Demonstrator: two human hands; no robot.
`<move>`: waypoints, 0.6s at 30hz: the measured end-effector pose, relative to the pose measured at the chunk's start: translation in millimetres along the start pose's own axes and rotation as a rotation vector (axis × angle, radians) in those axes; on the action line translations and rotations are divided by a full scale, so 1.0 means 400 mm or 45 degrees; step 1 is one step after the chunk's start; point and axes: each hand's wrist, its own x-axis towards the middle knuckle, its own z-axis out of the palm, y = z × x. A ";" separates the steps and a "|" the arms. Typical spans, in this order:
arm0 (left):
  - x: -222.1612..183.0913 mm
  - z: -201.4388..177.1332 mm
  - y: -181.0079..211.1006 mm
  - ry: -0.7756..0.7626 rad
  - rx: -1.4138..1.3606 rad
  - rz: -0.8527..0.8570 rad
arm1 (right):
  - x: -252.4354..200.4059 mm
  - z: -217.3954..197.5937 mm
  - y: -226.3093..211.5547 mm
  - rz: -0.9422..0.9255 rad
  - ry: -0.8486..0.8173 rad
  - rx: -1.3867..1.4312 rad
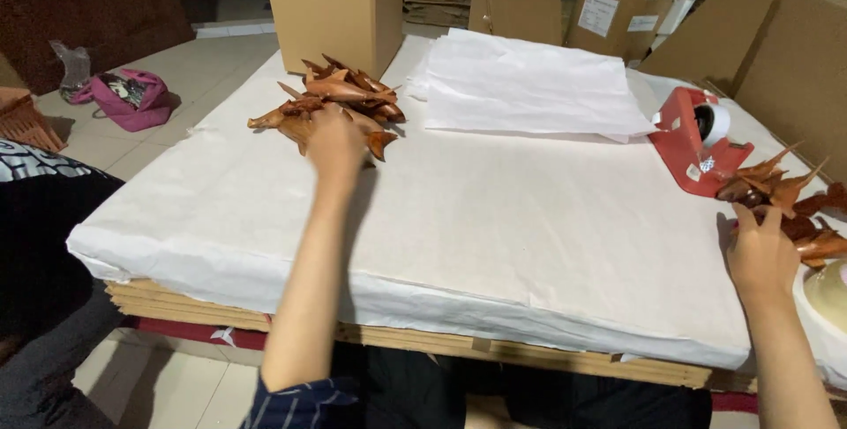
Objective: Inspecting and touching up small wooden shark figurines using a handheld tool
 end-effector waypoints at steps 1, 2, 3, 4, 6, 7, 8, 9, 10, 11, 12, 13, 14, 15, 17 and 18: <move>-0.008 -0.021 -0.026 -0.001 0.001 0.006 | -0.005 0.007 -0.002 0.006 0.000 0.000; -0.016 -0.043 -0.051 -0.039 0.033 -0.099 | -0.009 0.014 -0.004 0.020 -0.023 0.018; -0.018 -0.062 -0.067 -0.072 0.054 -0.200 | 0.001 0.015 0.003 0.036 -0.034 0.029; -0.018 -0.074 -0.073 -0.067 0.044 -0.190 | -0.001 0.011 0.000 0.044 -0.022 0.023; -0.019 -0.095 -0.086 -0.241 0.177 -0.412 | 0.001 0.001 -0.003 0.090 -0.143 0.088; -0.016 -0.100 -0.074 -0.240 0.168 -0.407 | 0.001 0.009 0.003 0.093 -0.136 0.082; -0.013 -0.105 -0.064 -0.282 0.180 -0.387 | 0.001 0.018 0.009 0.078 -0.111 0.068; -0.018 -0.107 -0.060 -0.329 0.195 -0.372 | -0.006 0.027 0.013 0.057 -0.095 0.054; -0.007 -0.087 -0.069 -0.334 0.192 -0.373 | -0.006 0.025 0.012 0.055 -0.096 0.049; -0.001 -0.066 -0.081 -0.288 0.174 -0.313 | -0.007 0.022 0.012 0.062 -0.112 0.101; 0.004 -0.045 -0.093 -0.242 0.157 -0.254 | -0.008 0.018 0.013 0.069 -0.129 0.153; 0.004 -0.049 -0.106 -0.241 0.151 -0.257 | -0.008 0.006 0.009 0.065 -0.125 0.149; 0.005 -0.054 -0.118 -0.221 0.122 -0.212 | -0.007 -0.007 0.005 0.062 -0.148 0.155; 0.005 -0.062 -0.132 -0.200 0.096 -0.167 | -0.010 -0.017 -0.003 0.061 -0.172 0.164; 0.019 -0.086 -0.195 -0.162 0.102 -0.135 | -0.011 -0.019 0.002 0.064 -0.170 0.201; 0.029 -0.102 -0.225 -0.126 0.109 -0.100 | -0.009 -0.018 0.000 0.071 -0.171 0.238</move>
